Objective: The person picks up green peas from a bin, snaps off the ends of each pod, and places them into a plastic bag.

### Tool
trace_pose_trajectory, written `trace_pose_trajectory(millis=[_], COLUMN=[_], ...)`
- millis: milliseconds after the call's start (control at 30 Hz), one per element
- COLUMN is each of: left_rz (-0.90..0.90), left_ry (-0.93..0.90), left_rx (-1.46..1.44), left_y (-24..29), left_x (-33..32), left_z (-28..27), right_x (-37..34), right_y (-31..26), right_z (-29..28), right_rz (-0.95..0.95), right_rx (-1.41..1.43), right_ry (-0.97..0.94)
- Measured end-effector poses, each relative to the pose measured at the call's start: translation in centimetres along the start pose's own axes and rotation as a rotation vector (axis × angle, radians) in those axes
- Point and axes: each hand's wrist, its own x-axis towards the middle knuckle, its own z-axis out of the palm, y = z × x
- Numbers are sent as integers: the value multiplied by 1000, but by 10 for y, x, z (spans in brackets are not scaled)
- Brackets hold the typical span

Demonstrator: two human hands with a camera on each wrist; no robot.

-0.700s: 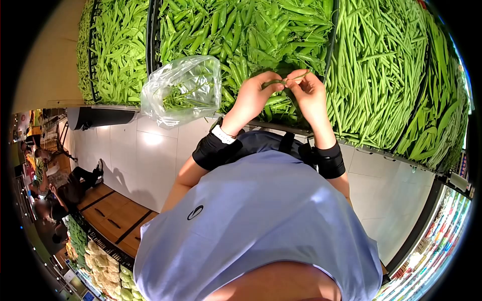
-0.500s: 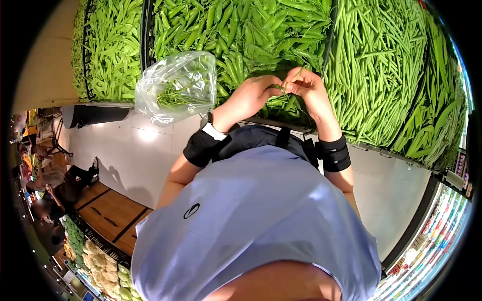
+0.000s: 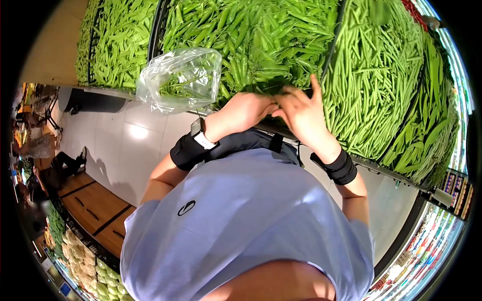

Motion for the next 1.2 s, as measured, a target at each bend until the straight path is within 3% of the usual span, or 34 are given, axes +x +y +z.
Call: trace_pose_trajectory(millis=[133, 233, 367, 400, 467, 500, 567, 600, 667, 700, 767, 800, 867, 967, 1000, 1067, 1133, 1200], left_rz=[107, 198, 54, 27, 187, 87, 32, 155, -15, -216, -164, -228, -342, -211, -287, -293, -195, -166], left_ry=[-129, -202, -354, -380, -408, -464, -373, -244, -228, -288, -113, -67, 59, 118, 206, 203, 323, 418], left_rx=[-60, -52, -94, -149, -237, -373, -582, -570, -756, -886, -876, -1028, -1338, -1440, -1381, -1389, -1105, -999], left_y=[10, -17, -24, -14, -20, -13, -13, 5, 26, 31, 21, 31, 52, 46, 52, 45, 42, 37], left_x=[-12, -26, -40, -43, -48, -47, -47, -37, -26, -19, 2, 9, 24, 38, 43, 48, 48, 51], left_z=[-7, 25, 32, 25, 37, 31, 35, 22, 12, 7, 30, 26, 18, 11, 0, -9, -16, -28], right_x=[-12, -21, -30, -31, -38, -44, -43, -37, -35, -33, -26, -21, -17, -10, -5, -3, -6, -8], right_y=[-5, -13, -16, -18, -18, -17, -15, -17, -14, -11, -2, 2, 8, 10, 3, -3, -6, -6], right_z=[-4, 0, 11, 8, 10, 15, 6, -8, -22, -25, -30, -28, -26, -30, -39, -38, -37, -34], right_rz=[-127, -199, -317, -287, -206, -155, -269, -279, -171, -138, -28, -42, -15, -1, 11, 23, 38, 17], right_rx=[174, 248, 224, 387, 730, 916, 784, 723, 613, 549, 379, 381, 307, 219, 207, 272, 347, 376], right_ry=[-112, -136, -77, -106, -170, -214, -53, 67, 122, 212, 386, 513, 575, 594, 589, 542, 493, 450])
